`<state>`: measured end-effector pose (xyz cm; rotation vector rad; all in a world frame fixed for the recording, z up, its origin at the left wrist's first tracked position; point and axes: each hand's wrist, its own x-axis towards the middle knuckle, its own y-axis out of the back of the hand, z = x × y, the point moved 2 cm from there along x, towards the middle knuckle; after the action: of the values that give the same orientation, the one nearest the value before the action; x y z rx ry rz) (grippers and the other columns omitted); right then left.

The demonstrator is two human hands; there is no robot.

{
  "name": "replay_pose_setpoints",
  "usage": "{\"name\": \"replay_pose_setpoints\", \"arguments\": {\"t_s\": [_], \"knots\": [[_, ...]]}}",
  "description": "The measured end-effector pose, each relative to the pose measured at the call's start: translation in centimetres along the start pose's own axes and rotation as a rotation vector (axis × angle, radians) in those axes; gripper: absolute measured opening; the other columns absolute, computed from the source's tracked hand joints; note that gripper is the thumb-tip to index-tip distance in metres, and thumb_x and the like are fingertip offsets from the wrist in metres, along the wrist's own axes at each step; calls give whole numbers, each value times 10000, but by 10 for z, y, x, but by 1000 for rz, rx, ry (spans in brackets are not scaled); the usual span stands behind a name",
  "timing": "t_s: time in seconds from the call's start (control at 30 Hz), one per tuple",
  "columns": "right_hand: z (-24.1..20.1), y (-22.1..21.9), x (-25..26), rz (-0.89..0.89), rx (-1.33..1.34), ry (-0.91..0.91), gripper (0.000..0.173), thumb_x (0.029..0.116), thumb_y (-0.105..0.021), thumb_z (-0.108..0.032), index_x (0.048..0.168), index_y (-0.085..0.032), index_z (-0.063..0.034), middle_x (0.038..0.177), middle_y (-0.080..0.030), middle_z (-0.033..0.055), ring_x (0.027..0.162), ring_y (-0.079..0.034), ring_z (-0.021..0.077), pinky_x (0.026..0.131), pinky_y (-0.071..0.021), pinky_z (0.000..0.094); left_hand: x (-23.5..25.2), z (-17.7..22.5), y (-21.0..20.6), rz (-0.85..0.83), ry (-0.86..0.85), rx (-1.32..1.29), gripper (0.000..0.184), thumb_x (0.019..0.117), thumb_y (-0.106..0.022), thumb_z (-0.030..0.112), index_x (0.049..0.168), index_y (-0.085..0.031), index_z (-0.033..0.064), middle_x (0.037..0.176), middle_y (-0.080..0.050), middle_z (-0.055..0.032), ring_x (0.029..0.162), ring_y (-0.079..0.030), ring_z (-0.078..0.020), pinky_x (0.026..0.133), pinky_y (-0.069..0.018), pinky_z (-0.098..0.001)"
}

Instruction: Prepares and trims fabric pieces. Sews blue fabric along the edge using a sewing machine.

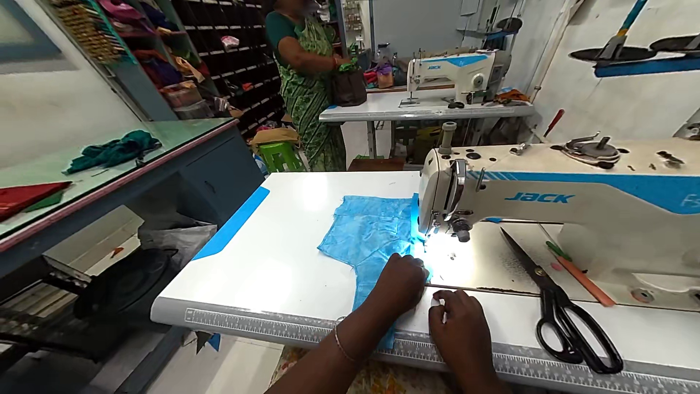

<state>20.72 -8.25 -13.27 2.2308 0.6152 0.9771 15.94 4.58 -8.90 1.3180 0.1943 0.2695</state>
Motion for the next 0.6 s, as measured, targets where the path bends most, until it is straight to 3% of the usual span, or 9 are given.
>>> {"name": "replay_pose_setpoints", "arguments": {"t_s": [0.2, 0.47, 0.6], "knots": [[0, 0, 0, 12, -16, -4, 178, 838, -612, -49, 914, -763, 8, 788, -668, 157, 775, -664, 359, 708, -541, 494, 3, 0, 5, -66, 45, -47, 266, 986, -635, 141, 1210, -737, 39, 1231, -705, -121, 1210, -622, -284, 1042, -437, -499], [0, 0, 0, 27, -12, 4, 184, 835, -598, -55, 902, -758, 9, 781, -662, 149, 763, -657, 350, 696, -536, 478, 17, -8, 9, -42, 53, -18, 273, 967, -640, 116, 1212, -728, 30, 1205, -707, -144, 1165, -642, -309, 1039, -433, -533], [0, 0, -1, 25, -14, -2, 177, 836, -601, -48, 896, -757, 10, 782, -660, 149, 761, -655, 344, 691, -535, 474, 24, -17, 9, 10, 73, -98, 284, 942, -671, 95, 1211, -720, 20, 1218, -701, -166, 1167, -652, -345, 1012, -475, -591]]}}
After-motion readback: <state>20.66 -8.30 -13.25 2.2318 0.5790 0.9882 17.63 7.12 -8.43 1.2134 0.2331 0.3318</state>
